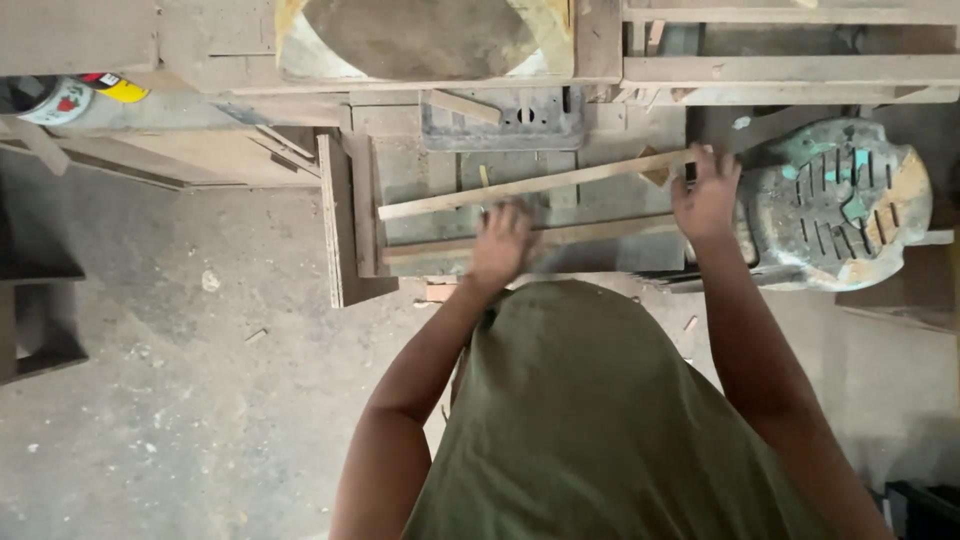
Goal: The person uses a combination square and a pencil to mark lines on a wooden plank resting on a table. They then pick up the plank and walk across the workshop floor to place it on a workbench.
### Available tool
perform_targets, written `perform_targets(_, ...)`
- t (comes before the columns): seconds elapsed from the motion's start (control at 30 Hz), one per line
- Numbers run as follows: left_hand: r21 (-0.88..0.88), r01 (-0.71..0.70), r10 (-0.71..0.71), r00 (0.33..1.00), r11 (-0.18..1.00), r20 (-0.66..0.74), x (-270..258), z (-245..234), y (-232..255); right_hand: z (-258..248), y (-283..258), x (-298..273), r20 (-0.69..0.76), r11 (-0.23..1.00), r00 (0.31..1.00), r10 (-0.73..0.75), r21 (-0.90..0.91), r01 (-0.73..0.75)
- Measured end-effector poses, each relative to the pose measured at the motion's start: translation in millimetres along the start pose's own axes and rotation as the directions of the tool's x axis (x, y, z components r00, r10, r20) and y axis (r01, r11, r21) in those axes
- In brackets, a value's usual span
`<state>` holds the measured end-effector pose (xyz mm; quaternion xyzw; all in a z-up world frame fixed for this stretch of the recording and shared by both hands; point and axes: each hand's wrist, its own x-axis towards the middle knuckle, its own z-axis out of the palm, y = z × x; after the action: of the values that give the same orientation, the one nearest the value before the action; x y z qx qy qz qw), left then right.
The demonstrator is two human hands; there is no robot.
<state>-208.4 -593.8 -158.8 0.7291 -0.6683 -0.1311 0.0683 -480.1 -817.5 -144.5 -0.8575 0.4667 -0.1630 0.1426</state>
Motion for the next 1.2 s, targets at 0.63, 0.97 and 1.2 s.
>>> perform_targets(0.63,0.049,0.174,-0.162,0.969,0.984,-0.187,-51,46,-67,42,124,-49,0.252,0.971,0.96,0.122,0.171,-0.168)
perform_targets(0.97,0.061,0.183,-0.152,0.928,0.981,-0.34,-75,38,-26,-3,92,-83,0.457,0.748,0.83,0.319,0.417,-0.517)
perform_targets(1.2,0.009,0.098,-0.09,0.948,0.995,-0.304,-63,39,-32,27,103,-98,0.371,0.545,0.879,0.301,0.689,-0.478)
